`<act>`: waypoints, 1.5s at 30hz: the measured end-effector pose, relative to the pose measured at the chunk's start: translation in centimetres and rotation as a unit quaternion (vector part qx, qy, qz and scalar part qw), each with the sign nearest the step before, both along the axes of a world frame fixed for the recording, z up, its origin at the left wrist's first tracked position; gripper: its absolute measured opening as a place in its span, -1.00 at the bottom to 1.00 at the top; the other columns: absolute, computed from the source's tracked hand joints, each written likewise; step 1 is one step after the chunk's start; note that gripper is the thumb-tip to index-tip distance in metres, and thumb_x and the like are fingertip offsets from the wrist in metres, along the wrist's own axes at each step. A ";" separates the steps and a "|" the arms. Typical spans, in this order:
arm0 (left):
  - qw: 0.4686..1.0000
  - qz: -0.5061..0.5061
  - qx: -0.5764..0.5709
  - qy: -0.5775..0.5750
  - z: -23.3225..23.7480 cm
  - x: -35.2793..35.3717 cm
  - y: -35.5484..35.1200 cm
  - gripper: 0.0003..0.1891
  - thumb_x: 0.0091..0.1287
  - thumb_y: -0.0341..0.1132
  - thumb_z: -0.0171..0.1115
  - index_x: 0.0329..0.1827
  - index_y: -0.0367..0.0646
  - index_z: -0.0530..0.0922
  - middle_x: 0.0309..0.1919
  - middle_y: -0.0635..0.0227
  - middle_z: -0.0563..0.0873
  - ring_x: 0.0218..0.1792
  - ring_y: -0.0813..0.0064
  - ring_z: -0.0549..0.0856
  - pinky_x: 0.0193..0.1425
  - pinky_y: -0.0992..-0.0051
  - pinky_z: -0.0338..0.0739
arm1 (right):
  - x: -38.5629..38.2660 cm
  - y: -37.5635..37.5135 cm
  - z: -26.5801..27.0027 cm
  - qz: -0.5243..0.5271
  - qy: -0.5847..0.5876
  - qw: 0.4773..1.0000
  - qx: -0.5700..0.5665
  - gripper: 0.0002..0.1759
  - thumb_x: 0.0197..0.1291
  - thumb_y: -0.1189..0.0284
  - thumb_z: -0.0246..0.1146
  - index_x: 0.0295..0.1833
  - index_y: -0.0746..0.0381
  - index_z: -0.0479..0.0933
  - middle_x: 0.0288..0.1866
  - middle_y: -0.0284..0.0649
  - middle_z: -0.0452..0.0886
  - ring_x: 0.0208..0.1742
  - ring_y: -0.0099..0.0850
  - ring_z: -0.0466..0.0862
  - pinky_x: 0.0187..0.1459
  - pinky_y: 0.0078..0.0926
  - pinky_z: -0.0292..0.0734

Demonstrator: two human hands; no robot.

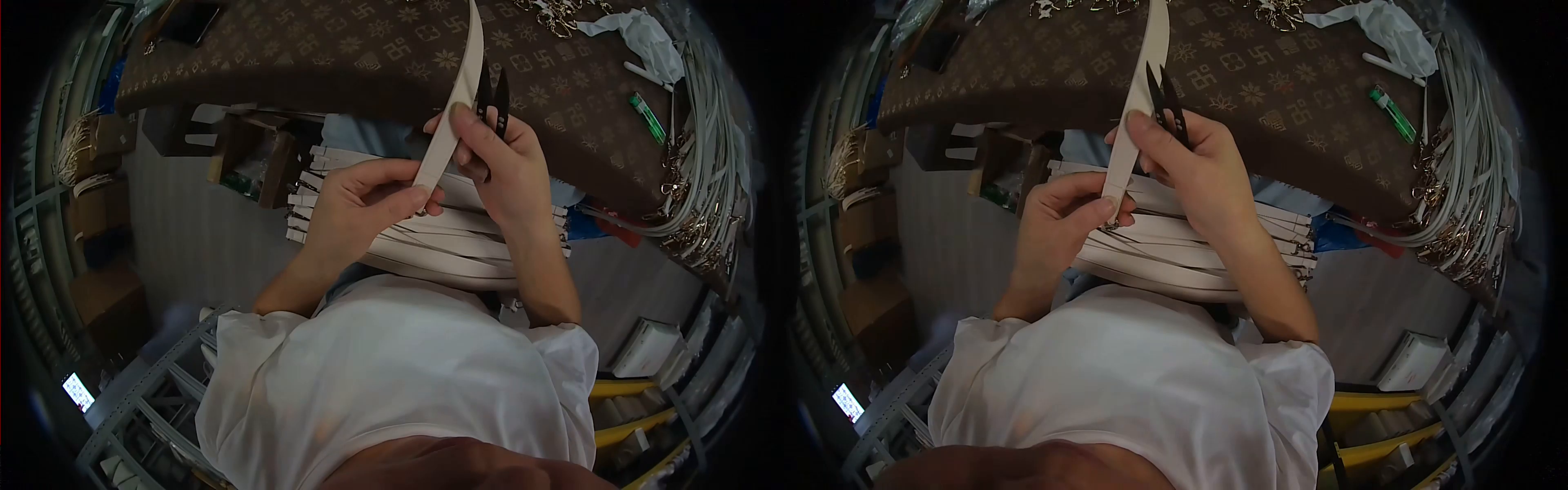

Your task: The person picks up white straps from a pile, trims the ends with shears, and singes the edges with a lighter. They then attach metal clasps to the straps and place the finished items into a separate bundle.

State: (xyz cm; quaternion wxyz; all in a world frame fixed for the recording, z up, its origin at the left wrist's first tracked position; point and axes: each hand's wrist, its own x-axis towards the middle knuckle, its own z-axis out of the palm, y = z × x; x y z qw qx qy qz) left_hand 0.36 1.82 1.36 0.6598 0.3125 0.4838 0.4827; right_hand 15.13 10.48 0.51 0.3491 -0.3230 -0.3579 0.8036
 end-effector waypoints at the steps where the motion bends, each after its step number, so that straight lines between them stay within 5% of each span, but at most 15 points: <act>1: 1.000 0.010 0.004 -0.006 -0.1 0.1 0.0 -0.77 0.16 -0.56 0.10 -0.10 -0.38 0.49 -0.33 0.18 0.64 -0.31 0.48 0.63 -0.15 0.55 0.53 | 0.1 -0.4 0.1 0.001 -0.015 1.000 0.013 -0.81 0.11 0.37 0.19 -0.32 0.29 0.56 -0.63 -0.46 0.43 -0.58 -0.76 0.31 -0.55 -0.78 0.16; 9: 1.000 -0.005 0.017 0.000 -0.4 0.2 0.2 -0.77 0.24 -0.49 0.07 -0.06 -0.35 0.43 -0.35 0.28 0.60 -0.37 0.57 0.60 -0.23 0.61 0.51 | 0.7 -1.9 0.3 0.027 -0.130 0.983 0.126 -0.84 0.09 0.47 0.19 -0.32 0.38 0.51 -0.52 -0.38 0.48 -0.48 -0.68 0.39 -0.44 -0.72 0.27; 11: 0.998 -0.033 0.047 -0.025 -0.7 -0.2 0.4 -0.82 0.26 -0.46 0.04 -0.11 -0.35 0.43 -0.39 0.31 0.58 -0.40 0.61 0.58 -0.26 0.61 0.50 | 0.7 -1.9 0.3 0.035 -0.185 0.956 0.227 -0.81 0.08 0.50 0.17 -0.23 0.43 0.49 -0.48 -0.29 0.49 -0.45 -0.63 0.42 -0.42 -0.68 0.31; 15: 0.999 -0.009 0.006 -0.035 0.3 0.3 0.4 -0.82 0.27 -0.47 0.01 -0.10 -0.34 0.42 -0.42 0.34 0.56 -0.44 0.64 0.55 -0.31 0.61 0.51 | 1.0 -1.9 -0.2 0.009 -0.161 0.960 0.228 -0.78 0.06 0.52 0.17 -0.18 0.42 0.49 -0.46 -0.21 0.47 -0.45 -0.57 0.43 -0.41 -0.66 0.33; 18: 0.999 0.021 0.008 -0.039 0.2 0.3 0.3 -0.81 0.27 -0.48 0.00 -0.09 -0.34 0.42 -0.43 0.34 0.55 -0.46 0.65 0.54 -0.36 0.63 0.52 | 1.7 -1.8 -0.2 -0.054 -0.225 0.921 0.313 -0.76 0.05 0.51 0.18 -0.15 0.40 0.50 -0.47 -0.20 0.46 -0.44 -0.54 0.44 -0.42 -0.67 0.34; 23: 0.999 0.021 0.006 -0.025 0.1 0.2 0.4 -0.80 0.26 -0.48 0.02 -0.08 -0.35 0.43 -0.45 0.34 0.54 -0.47 0.66 0.54 -0.42 0.64 0.52 | 2.8 -2.5 -1.0 -0.069 -0.352 0.768 0.531 -0.66 -0.09 0.43 0.31 -0.14 0.31 0.53 -0.57 -0.27 0.37 -0.59 -0.48 0.37 -0.60 -0.60 0.27; 45: 0.999 0.039 0.001 0.002 0.4 0.5 0.3 -0.78 0.23 -0.50 0.06 -0.08 -0.38 0.46 -0.45 0.26 0.59 -0.53 0.61 0.56 -0.47 0.62 0.53 | 2.8 -2.8 -1.6 -0.116 -0.365 0.683 0.622 -0.68 -0.16 0.50 0.33 -0.18 0.28 0.57 -0.65 -0.33 0.28 -0.65 -0.49 0.28 -0.63 -0.56 0.17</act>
